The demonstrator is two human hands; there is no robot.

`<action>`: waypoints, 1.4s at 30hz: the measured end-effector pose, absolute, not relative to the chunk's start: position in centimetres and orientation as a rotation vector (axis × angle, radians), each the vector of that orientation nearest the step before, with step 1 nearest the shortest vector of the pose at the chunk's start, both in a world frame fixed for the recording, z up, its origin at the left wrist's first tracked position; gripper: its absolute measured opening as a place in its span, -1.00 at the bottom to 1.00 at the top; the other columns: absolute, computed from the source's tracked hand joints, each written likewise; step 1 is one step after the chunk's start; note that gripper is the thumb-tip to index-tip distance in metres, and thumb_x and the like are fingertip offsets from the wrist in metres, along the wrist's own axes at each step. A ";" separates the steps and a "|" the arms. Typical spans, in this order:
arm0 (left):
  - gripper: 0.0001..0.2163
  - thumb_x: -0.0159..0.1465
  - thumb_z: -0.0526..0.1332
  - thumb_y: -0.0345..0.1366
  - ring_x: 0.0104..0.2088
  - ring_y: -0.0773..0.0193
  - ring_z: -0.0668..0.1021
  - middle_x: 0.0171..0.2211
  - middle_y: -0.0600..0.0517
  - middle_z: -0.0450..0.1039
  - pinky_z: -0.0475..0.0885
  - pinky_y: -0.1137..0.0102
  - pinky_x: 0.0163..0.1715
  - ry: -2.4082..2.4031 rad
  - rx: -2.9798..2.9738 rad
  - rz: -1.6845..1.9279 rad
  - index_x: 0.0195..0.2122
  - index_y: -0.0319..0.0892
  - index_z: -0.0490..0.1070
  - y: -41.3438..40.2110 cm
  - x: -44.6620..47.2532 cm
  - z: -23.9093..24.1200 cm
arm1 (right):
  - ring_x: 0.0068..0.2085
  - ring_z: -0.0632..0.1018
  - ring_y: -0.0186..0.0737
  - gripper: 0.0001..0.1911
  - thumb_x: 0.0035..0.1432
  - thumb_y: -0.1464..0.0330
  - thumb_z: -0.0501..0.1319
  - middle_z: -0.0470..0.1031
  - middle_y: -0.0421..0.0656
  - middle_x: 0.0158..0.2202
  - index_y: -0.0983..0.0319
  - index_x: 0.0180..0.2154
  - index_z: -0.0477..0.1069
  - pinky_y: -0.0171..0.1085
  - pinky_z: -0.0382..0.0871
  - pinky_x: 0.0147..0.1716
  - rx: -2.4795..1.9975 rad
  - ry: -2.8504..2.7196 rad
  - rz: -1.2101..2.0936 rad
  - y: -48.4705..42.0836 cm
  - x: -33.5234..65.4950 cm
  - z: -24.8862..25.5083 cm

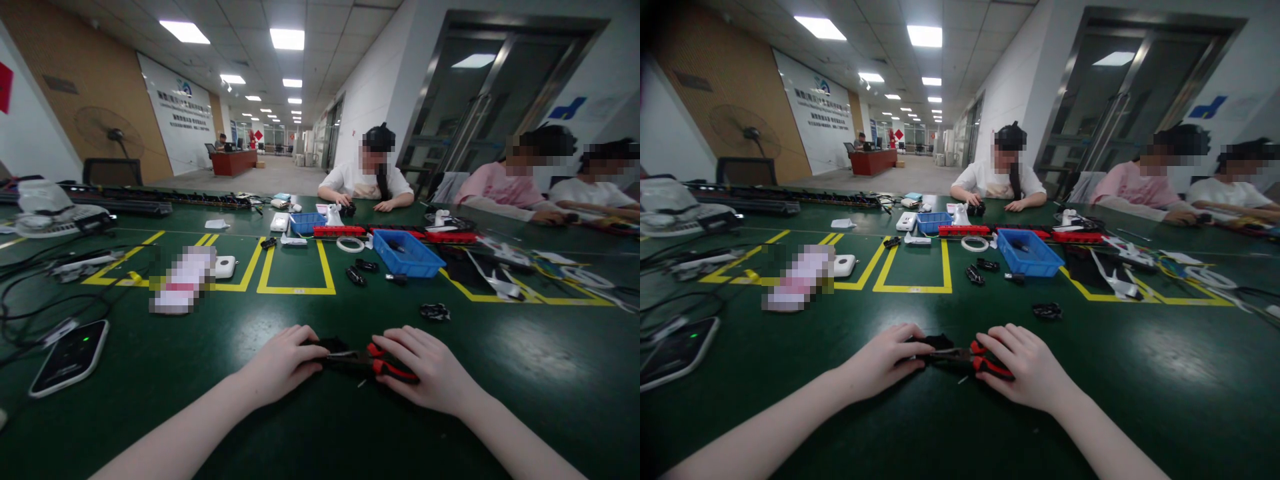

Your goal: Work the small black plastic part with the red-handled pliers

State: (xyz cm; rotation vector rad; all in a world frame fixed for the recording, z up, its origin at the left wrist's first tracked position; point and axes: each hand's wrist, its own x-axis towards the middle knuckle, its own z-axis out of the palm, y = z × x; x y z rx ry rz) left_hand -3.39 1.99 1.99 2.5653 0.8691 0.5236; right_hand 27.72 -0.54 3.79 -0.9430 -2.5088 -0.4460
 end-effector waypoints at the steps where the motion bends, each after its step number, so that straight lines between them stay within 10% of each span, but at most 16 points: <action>1: -0.72 0.36 0.18 -0.36 -0.05 0.12 0.49 -0.02 -0.06 0.41 0.43 0.19 -0.07 0.866 2.572 0.526 0.08 -0.03 0.44 2.0 -3.4 1.9 | -0.16 0.58 -0.10 -0.56 0.17 0.21 0.26 0.56 0.01 -0.12 0.24 0.05 0.45 -0.14 0.51 -0.18 -0.930 -2.506 -0.465 -0.5 27.7 3.7; 42: -0.73 0.40 0.12 -0.37 -0.05 0.13 0.47 0.01 -0.05 0.38 0.45 0.17 -0.04 0.894 2.601 0.460 0.10 -0.05 0.39 1.6 -3.3 2.5 | -0.18 0.57 -0.12 -0.53 0.15 0.20 0.29 0.56 0.02 -0.13 0.29 0.05 0.45 -0.16 0.45 -0.22 -0.896 -2.501 -0.468 -0.1 28.0 3.5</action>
